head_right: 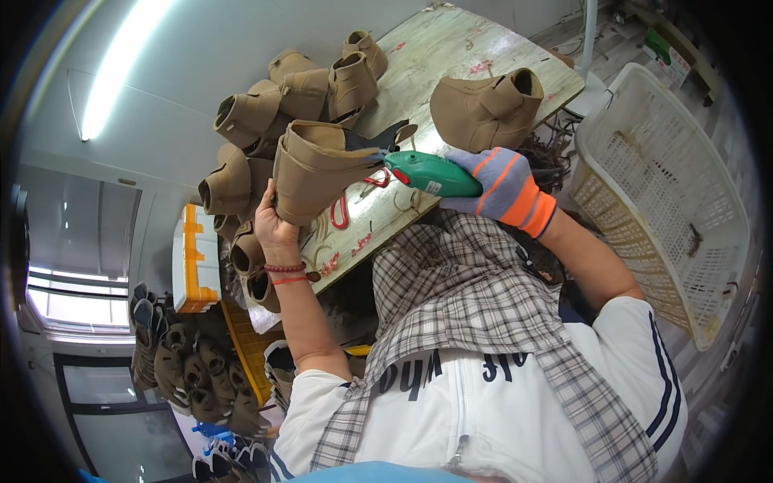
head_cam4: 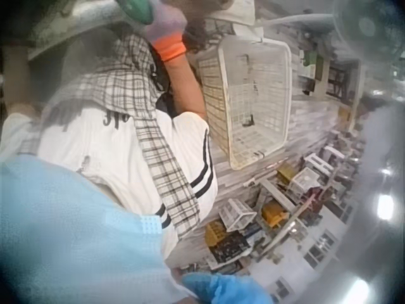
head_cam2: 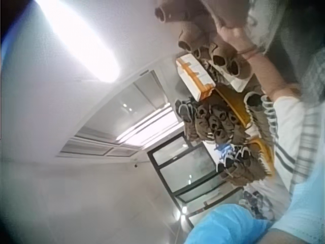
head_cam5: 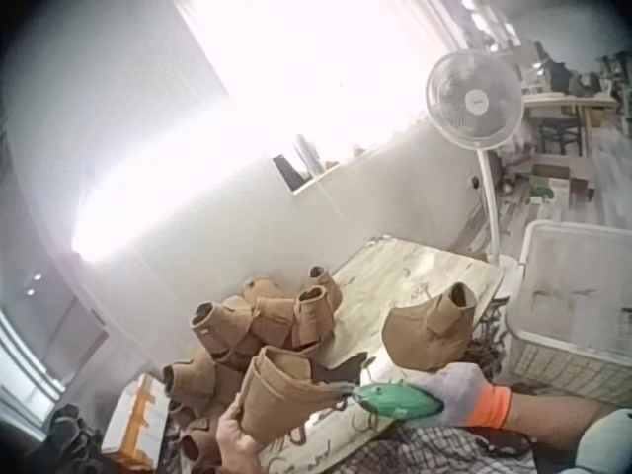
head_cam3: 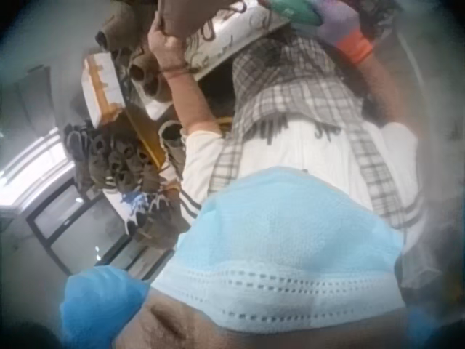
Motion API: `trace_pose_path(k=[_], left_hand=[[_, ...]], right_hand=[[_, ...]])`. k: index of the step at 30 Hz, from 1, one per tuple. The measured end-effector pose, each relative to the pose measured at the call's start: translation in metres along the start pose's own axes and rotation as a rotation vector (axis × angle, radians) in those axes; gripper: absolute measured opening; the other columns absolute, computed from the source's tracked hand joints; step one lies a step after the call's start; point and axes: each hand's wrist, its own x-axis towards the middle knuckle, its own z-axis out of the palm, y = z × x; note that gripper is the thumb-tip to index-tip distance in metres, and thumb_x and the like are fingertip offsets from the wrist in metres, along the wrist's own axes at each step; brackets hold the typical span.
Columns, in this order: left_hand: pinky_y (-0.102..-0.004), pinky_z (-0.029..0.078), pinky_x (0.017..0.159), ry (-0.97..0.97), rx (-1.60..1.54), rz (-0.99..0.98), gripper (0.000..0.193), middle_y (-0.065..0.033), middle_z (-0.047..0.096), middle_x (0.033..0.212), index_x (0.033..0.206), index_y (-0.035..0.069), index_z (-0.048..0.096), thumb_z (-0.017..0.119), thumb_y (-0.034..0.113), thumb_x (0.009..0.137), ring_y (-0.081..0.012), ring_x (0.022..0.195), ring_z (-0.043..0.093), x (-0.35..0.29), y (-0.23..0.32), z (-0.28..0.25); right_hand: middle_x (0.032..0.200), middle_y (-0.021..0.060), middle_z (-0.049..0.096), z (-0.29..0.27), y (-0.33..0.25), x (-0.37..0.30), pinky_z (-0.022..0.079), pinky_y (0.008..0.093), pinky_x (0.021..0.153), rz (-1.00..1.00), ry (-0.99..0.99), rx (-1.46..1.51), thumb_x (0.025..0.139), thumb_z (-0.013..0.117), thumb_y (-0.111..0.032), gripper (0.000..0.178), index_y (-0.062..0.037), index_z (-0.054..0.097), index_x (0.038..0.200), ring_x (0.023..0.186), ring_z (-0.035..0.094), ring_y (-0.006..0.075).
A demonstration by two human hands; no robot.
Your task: The person uses a handheld electric cutter to trim the edges of several brown slip-on shoes, then switches to scissors to trim the interior lining of one shoe. The person handles each shoe individually, rotating it to access different edges, and places trimmed pieces on the table.
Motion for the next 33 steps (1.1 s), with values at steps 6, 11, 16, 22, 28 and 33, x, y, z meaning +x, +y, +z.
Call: trace_pose_path(k=[6,11,16,22,28,33], left_hand=[[-0.0497,0.040,0.103,0.095,0.064,0.148,0.030,-0.0179,0.054,0.128,0.123,-0.003,0.051,0.044,0.011,0.097,-0.0312,0.120,0.051,-0.010,-0.026,0.014],[-0.0476,0.039,0.104,-0.028,0.101,0.232,0.035,-0.0145,0.052,0.131,0.129,0.000,0.047,0.047,0.012,0.097,-0.0292,0.121,0.050,-0.024,-0.043,0.019],[-0.0464,0.040,0.104,-0.091,0.266,0.351,0.037,-0.0128,0.053,0.131,0.131,0.002,0.046,0.050,0.008,0.095,-0.0282,0.120,0.051,-0.032,-0.054,0.023],[-0.0436,0.042,0.102,-0.154,0.486,0.454,0.037,-0.0112,0.055,0.128,0.128,0.002,0.050,0.054,0.000,0.091,-0.0260,0.118,0.052,-0.032,-0.068,0.019],[-0.0364,0.046,0.096,-0.127,0.633,0.547,0.032,-0.0087,0.061,0.119,0.119,0.001,0.059,0.060,-0.003,0.086,-0.0205,0.110,0.057,-0.026,-0.077,0.017],[-0.0286,0.046,0.089,-0.082,0.786,0.592,0.023,-0.0050,0.067,0.105,0.107,0.001,0.066,0.063,-0.003,0.084,-0.0141,0.098,0.061,-0.021,-0.087,0.012]], right_hand=[[0.076,0.0114,0.066,0.004,-0.016,0.012,0.051,0.0322,0.057,0.015,0.002,0.154,0.062,0.083,-0.038,0.055,-0.0071,0.066,0.104,0.063,0.064,0.0274],[0.073,0.0117,0.065,0.020,-0.016,0.011,0.051,0.0325,0.055,0.023,0.056,0.163,0.062,0.083,-0.041,0.056,-0.0068,0.066,0.103,0.059,0.063,0.0268],[0.080,0.0132,0.067,0.027,-0.025,0.019,0.053,0.0305,0.062,0.195,-0.027,0.361,0.064,0.082,-0.044,0.062,-0.0038,0.066,0.107,0.067,0.066,0.0235],[0.089,0.0139,0.069,0.040,-0.021,0.021,0.054,0.0286,0.070,0.352,-0.023,0.595,0.066,0.082,-0.044,0.066,-0.0013,0.063,0.112,0.077,0.069,0.0189],[0.088,0.0133,0.069,0.041,-0.016,0.020,0.054,0.0285,0.070,0.416,-0.042,0.572,0.067,0.081,-0.047,0.067,-0.0009,0.062,0.112,0.077,0.069,0.0184],[0.087,0.0125,0.070,0.036,-0.016,0.021,0.054,0.0281,0.070,0.446,-0.036,0.591,0.067,0.081,-0.047,0.066,-0.0015,0.062,0.112,0.076,0.068,0.0174]])
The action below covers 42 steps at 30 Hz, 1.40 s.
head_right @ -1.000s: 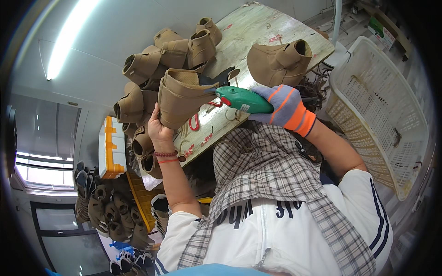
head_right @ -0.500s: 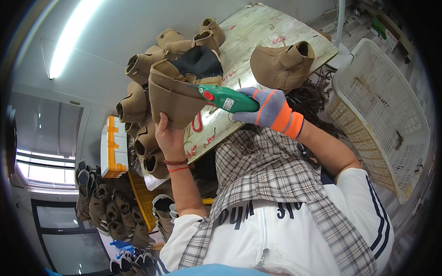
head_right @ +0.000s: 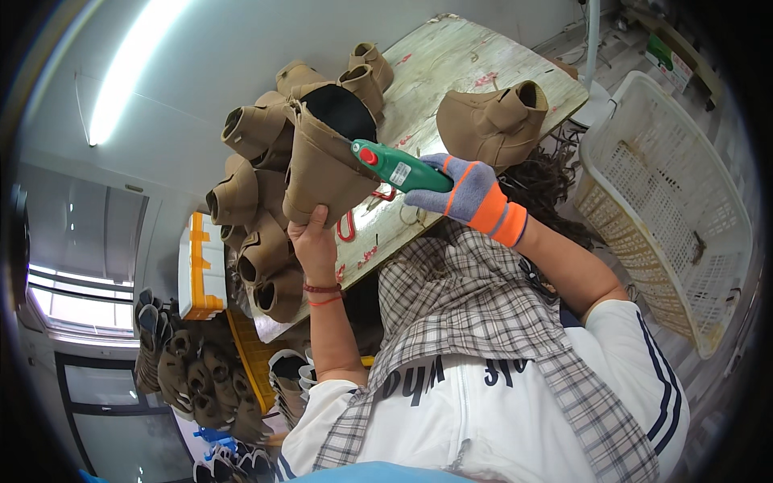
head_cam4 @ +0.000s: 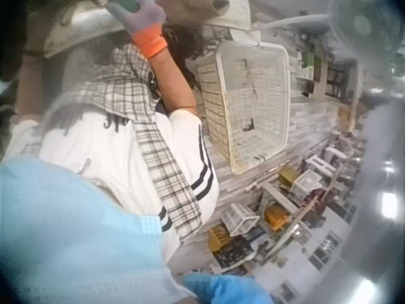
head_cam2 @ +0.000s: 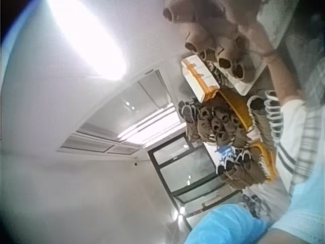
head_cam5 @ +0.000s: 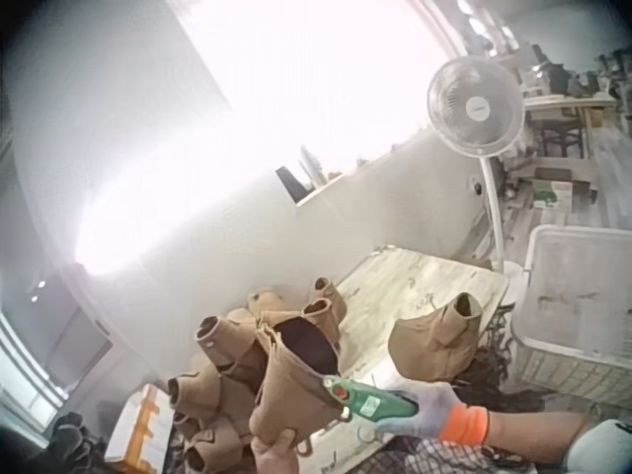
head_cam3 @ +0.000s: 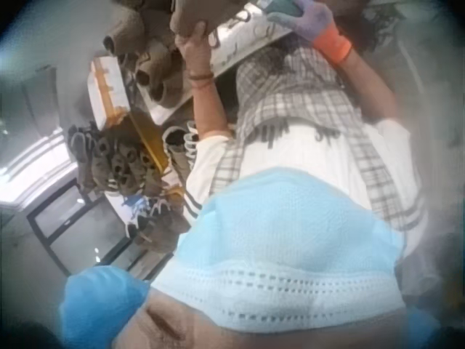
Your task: The person uses a handheld electric cutter to trim the edges of several brown slip-on shoes, then switches to scissors to trim the interior lining of one shoe. The person handles each shoe individually, rotating it to access different edges, and places trimmed pieces on the table.
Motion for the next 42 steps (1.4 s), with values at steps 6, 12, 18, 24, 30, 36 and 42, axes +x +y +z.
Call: trace_pose_path(k=[6,12,18,24,30,36,42], left_hand=[[-0.0230,0.046,0.073,-0.073,0.609,0.209,0.012,-0.0004,0.068,0.091,0.096,-0.002,0.066,0.065,-0.002,0.084,-0.0067,0.081,0.057,-0.002,-0.009,0.003],[-0.0346,0.045,0.060,-0.250,1.196,0.474,0.012,-0.0170,0.063,0.080,0.089,-0.002,0.066,0.068,0.008,0.083,-0.0274,0.067,0.059,0.002,-0.023,-0.004],[-0.0441,0.046,0.069,-0.409,1.321,0.636,0.017,-0.0188,0.064,0.088,0.095,-0.002,0.064,0.061,-0.001,0.078,-0.0396,0.079,0.058,0.002,-0.030,-0.010],[-0.0457,0.044,0.073,-0.517,1.400,0.642,0.018,-0.0198,0.060,0.086,0.088,-0.003,0.061,0.056,-0.006,0.071,-0.0409,0.083,0.055,0.002,-0.036,-0.022],[-0.0484,0.045,0.077,-0.681,1.304,0.644,0.023,-0.0217,0.057,0.082,0.082,-0.005,0.059,0.053,-0.009,0.060,-0.0409,0.082,0.053,0.024,-0.032,0.005],[-0.0457,0.042,0.076,-0.610,1.381,0.692,0.022,-0.0222,0.051,0.090,0.089,-0.005,0.059,0.056,-0.008,0.067,-0.0390,0.087,0.049,0.077,-0.054,0.051],[-0.0428,0.044,0.073,-0.636,1.419,0.557,0.014,-0.0139,0.057,0.085,0.087,0.000,0.060,0.066,0.009,0.077,-0.0341,0.083,0.054,0.115,-0.091,0.065]], right_hand=[[0.086,0.0106,0.069,-0.003,-0.002,0.003,0.054,0.0268,0.069,0.043,0.047,0.108,0.069,0.080,-0.046,0.064,-0.0018,0.063,0.111,0.075,0.067,0.0146],[0.082,0.0070,0.068,-0.008,0.010,0.007,0.051,0.0247,0.064,0.082,0.094,0.149,0.070,0.080,-0.044,0.060,-0.0013,0.063,0.109,0.069,0.062,0.0094],[0.073,0.0013,0.062,-0.020,-0.004,0.010,0.046,0.0202,0.054,0.218,0.046,0.346,0.074,0.080,-0.037,0.054,-0.0002,0.062,0.110,0.060,0.054,0.0041],[0.071,-0.0003,0.060,-0.029,-0.006,0.014,0.042,0.0195,0.050,0.242,0.044,0.422,0.077,0.078,-0.031,0.047,0.0006,0.062,0.108,0.056,0.051,0.0031],[0.069,-0.0018,0.057,-0.046,0.003,0.024,0.040,0.0192,0.049,0.226,0.100,0.506,0.079,0.077,-0.027,0.041,-0.0003,0.062,0.106,0.055,0.049,0.0031],[0.071,-0.0026,0.056,-0.071,0.022,0.017,0.041,0.0203,0.053,0.255,0.277,0.388,0.083,0.072,-0.029,0.036,-0.0018,0.061,0.103,0.058,0.050,0.0041],[0.072,-0.0026,0.057,-0.080,0.036,0.005,0.041,0.0192,0.052,0.280,0.359,0.396,0.079,0.077,-0.031,0.041,-0.0005,0.061,0.102,0.058,0.050,0.0030]])
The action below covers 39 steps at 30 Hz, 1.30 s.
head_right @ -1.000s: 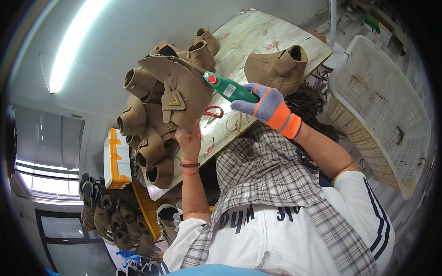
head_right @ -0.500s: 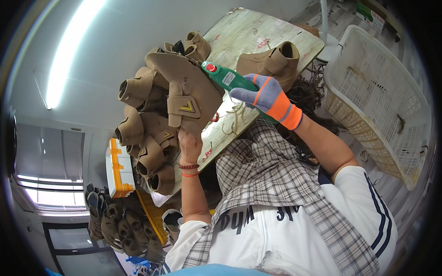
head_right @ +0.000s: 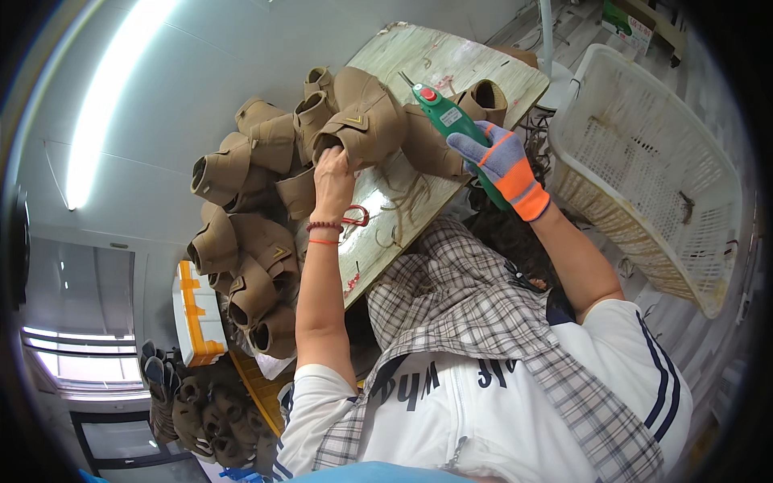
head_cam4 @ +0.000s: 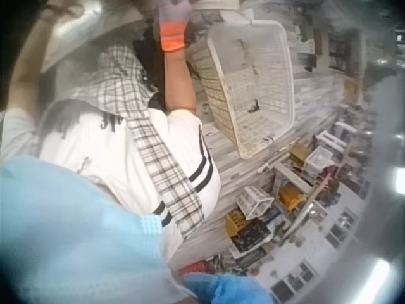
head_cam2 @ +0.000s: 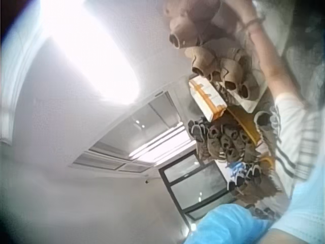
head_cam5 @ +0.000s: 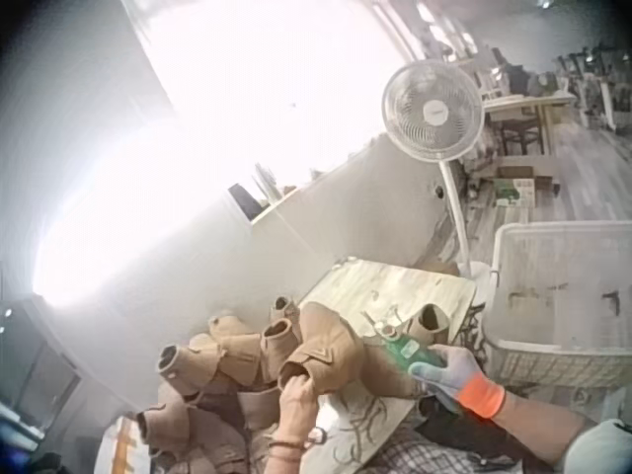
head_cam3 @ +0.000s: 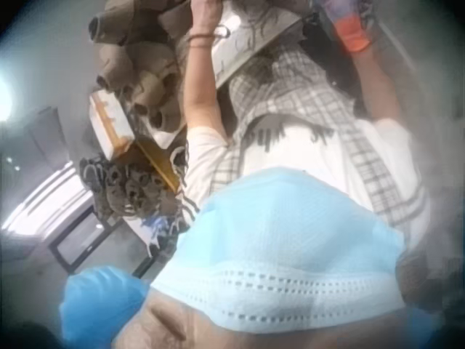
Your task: The person uses a handheld electric cutter to trim the edges of several brown slip-on shoes, then switches to scissors to trim the interior lining of one shoe. The person handles each shoe individually, rotating it to access different edges, and places trimmed pieces on the table.
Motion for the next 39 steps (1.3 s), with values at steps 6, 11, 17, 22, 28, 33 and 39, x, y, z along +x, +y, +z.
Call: trace_pose_path(k=[6,11,17,22,28,33,39], left_hand=[[-0.0290,0.047,0.075,0.078,-0.674,-0.452,0.018,-0.0092,0.069,0.092,0.100,-0.001,0.064,0.065,0.007,0.084,-0.0129,0.079,0.059,-0.002,-0.008,-0.012],[-0.0307,0.051,0.083,0.548,-1.444,-0.632,0.023,-0.0077,0.066,0.104,0.107,-0.004,0.062,0.063,0.006,0.086,-0.0153,0.091,0.063,-0.028,0.003,-0.091],[-0.0471,0.048,0.094,0.773,-1.923,-0.854,0.029,-0.0183,0.061,0.118,0.117,-0.004,0.056,0.046,0.010,0.093,-0.0317,0.110,0.058,-0.089,-0.044,-0.139],[-0.0491,0.047,0.095,0.535,-2.322,-0.841,0.029,-0.0204,0.060,0.118,0.116,-0.005,0.056,0.048,0.012,0.093,-0.0339,0.109,0.059,-0.136,-0.064,-0.139],[-0.0497,0.047,0.094,0.542,-2.460,-0.877,0.025,-0.0213,0.062,0.113,0.111,-0.005,0.058,0.048,0.011,0.093,-0.0346,0.106,0.060,-0.146,-0.064,-0.126],[-0.0497,0.048,0.093,0.571,-2.383,-0.952,0.023,-0.0213,0.063,0.111,0.108,-0.005,0.058,0.048,0.009,0.093,-0.0340,0.104,0.061,-0.136,-0.052,-0.115],[-0.0477,0.046,0.097,0.671,-2.240,-0.919,0.028,-0.0192,0.059,0.120,0.117,-0.004,0.055,0.046,0.012,0.095,-0.0322,0.111,0.057,-0.126,-0.025,-0.111]], right_hand=[[0.077,-0.0006,0.061,0.002,0.003,-0.003,0.045,0.0205,0.057,-0.002,-0.021,-0.085,0.078,0.077,-0.032,0.046,0.0001,0.061,0.106,0.063,0.053,0.0038],[0.086,0.0067,0.068,0.018,0.020,-0.010,0.051,0.0263,0.068,-0.184,-0.102,-0.325,0.071,0.080,-0.038,0.055,-0.0040,0.063,0.111,0.071,0.062,0.0100],[0.077,0.0138,0.066,0.046,0.006,-0.030,0.052,0.0319,0.061,-0.632,-0.231,-0.765,0.064,0.081,-0.044,0.060,-0.0077,0.064,0.110,0.064,0.065,0.0258],[0.070,0.0122,0.064,0.054,0.005,-0.036,0.050,0.0341,0.058,-0.856,-0.268,-0.843,0.062,0.081,-0.045,0.060,-0.0066,0.065,0.105,0.060,0.062,0.0277],[0.074,0.0120,0.066,0.058,0.001,-0.043,0.051,0.0339,0.059,-0.751,-0.386,-0.833,0.060,0.082,-0.043,0.061,-0.0067,0.066,0.106,0.060,0.062,0.0279],[0.075,0.0123,0.066,0.061,-0.001,-0.047,0.051,0.0338,0.059,-0.805,-0.400,-0.792,0.059,0.083,-0.041,0.062,-0.0062,0.066,0.107,0.061,0.062,0.0283],[0.072,0.0129,0.065,0.071,-0.003,-0.052,0.051,0.0333,0.058,-0.779,-0.404,-0.725,0.060,0.084,-0.042,0.062,-0.0064,0.066,0.107,0.060,0.062,0.0279]])
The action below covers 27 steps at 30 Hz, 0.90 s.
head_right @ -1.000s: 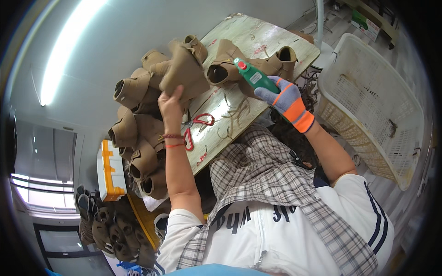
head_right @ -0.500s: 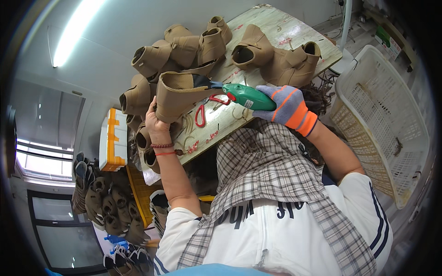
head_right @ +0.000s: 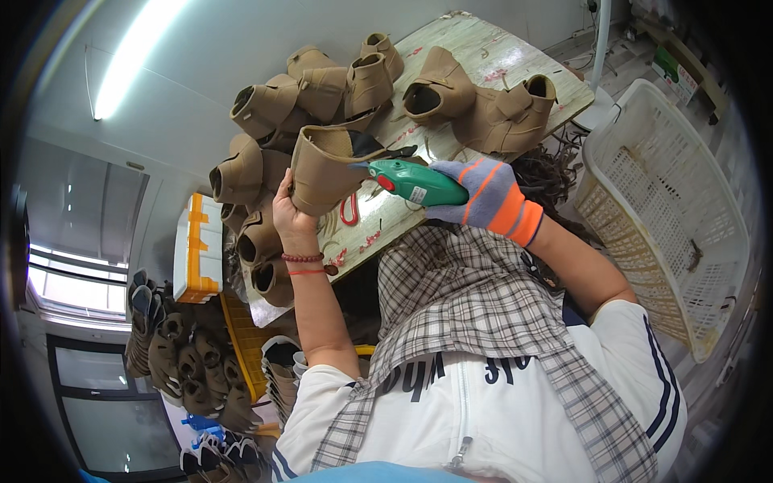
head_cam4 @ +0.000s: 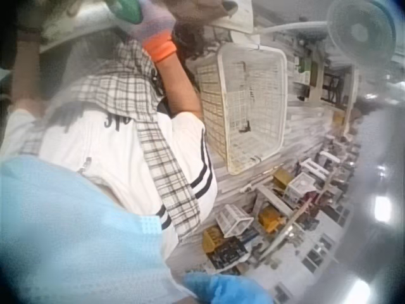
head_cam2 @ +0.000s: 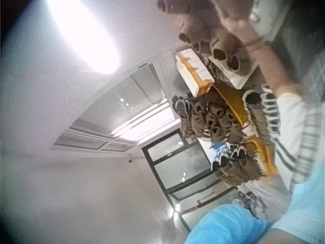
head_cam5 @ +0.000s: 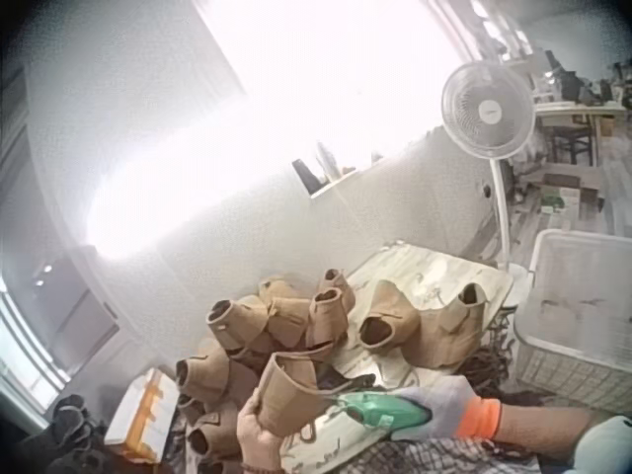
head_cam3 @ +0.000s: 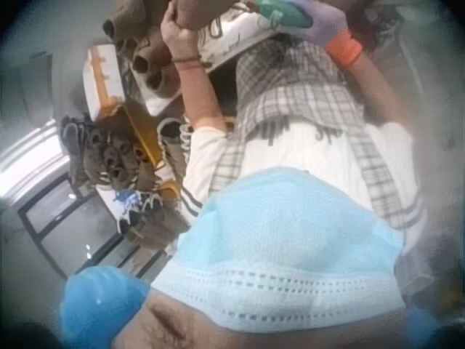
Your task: The person uses a handheld electric cutter to trim the edges of several brown slip-on shoes, then switches to scissors to trim the interior lining of one shoe. The person handles each shoe individually, rotating it to access different edges, and places trimmed pieces on the table.
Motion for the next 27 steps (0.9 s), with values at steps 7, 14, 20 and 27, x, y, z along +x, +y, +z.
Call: trace_pose_path(k=[7,14,20,27], left_hand=[[-0.0467,0.042,0.101,-0.110,0.095,0.130,0.034,-0.0151,0.054,0.129,0.127,-0.001,0.048,0.048,0.013,0.096,-0.0298,0.117,0.053,-0.019,-0.025,0.014],[-0.0412,0.044,0.100,-0.272,0.397,0.333,0.035,-0.0114,0.056,0.125,0.126,0.001,0.051,0.052,0.000,0.092,-0.0255,0.115,0.055,-0.026,-0.051,0.021],[-0.0342,0.047,0.094,-0.265,0.618,0.466,0.031,-0.0072,0.063,0.114,0.117,0.002,0.060,0.062,-0.002,0.086,-0.0179,0.104,0.060,-0.021,-0.067,0.012],[-0.0219,0.044,0.076,-0.146,1.140,0.677,0.015,-0.0015,0.068,0.090,0.098,-0.003,0.066,0.067,0.004,0.085,-0.0054,0.083,0.055,-0.016,-0.079,0.004]], right_hand=[[0.072,0.0136,0.066,0.013,-0.004,0.002,0.052,0.0320,0.060,0.137,0.002,0.125,0.063,0.080,-0.046,0.061,-0.0074,0.066,0.109,0.062,0.065,0.0266],[0.079,0.0135,0.069,0.029,0.005,0.004,0.054,0.0301,0.064,0.299,0.051,0.284,0.065,0.080,-0.049,0.066,-0.0055,0.064,0.112,0.069,0.068,0.0217],[0.083,0.0126,0.069,0.030,0.010,0.007,0.054,0.0294,0.066,0.342,0.086,0.355,0.065,0.081,-0.049,0.068,-0.0037,0.063,0.112,0.072,0.069,0.0199],[0.090,0.0112,0.069,0.019,0.006,0.012,0.053,0.0267,0.070,0.431,0.073,0.515,0.069,0.081,-0.041,0.062,-0.0006,0.062,0.113,0.078,0.066,0.0133]])
